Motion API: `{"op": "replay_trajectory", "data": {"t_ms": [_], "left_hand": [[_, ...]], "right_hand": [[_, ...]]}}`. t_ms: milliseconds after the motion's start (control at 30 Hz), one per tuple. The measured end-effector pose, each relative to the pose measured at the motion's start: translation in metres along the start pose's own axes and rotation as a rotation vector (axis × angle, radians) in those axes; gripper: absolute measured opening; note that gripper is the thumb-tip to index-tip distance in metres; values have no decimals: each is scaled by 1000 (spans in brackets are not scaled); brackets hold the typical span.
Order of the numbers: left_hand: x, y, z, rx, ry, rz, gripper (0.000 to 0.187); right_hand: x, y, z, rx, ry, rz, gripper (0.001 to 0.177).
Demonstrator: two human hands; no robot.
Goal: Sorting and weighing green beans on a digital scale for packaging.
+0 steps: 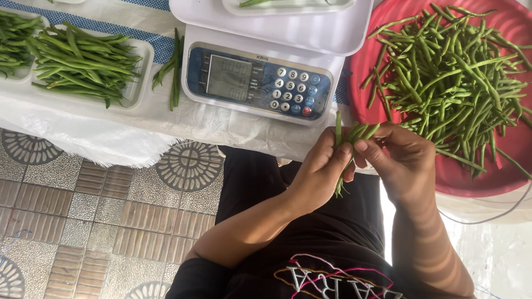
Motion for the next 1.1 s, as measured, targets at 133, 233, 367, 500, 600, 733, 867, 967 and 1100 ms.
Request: {"op": "replay_trajectory", "data": {"t_ms": [133,233,367,500,600,733,867,967,1100], "left_hand": [[-7,1,0,-23,97,-3,17],[-3,2,-1,-33,157,-67,16],[4,3,-4,-76,299,-71,19],[7,4,1,-31,319,3,30],[5,4,3,-2,457,-70,14],[4,0,6,1,528,-73,23],[0,3,1,-58,464,118,39],[-18,-2,-5,-143,456,242,65],[-43,-10,-15,-259,487,333,83]], "right_hand": [[-4,0,0,-33,28,19,20],[-4,-1,-5,-88,-321,-87,20],[-15,-2,-6,-73,-295,-19,10],[-13,-3,-5,-120,-153,-22,8],[-11,-3,-8,-131,-279,-84,4],[-11,-3,-4,-144,-357,-145,12],[5,5,10,-121,-412,-186,28],[6,15,25,-37,-382,-199,14],[9,19,48,47,-380,-227,32]]}}
Point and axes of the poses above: each hand's wrist, its own y-axis towards the middle knuckle, its own z-axis out of the palm, x = y × z, the point moved 6 cm from there along y, towards the middle knuckle, and after that the axes turned 1 degree about z, right-handed, at the moved point
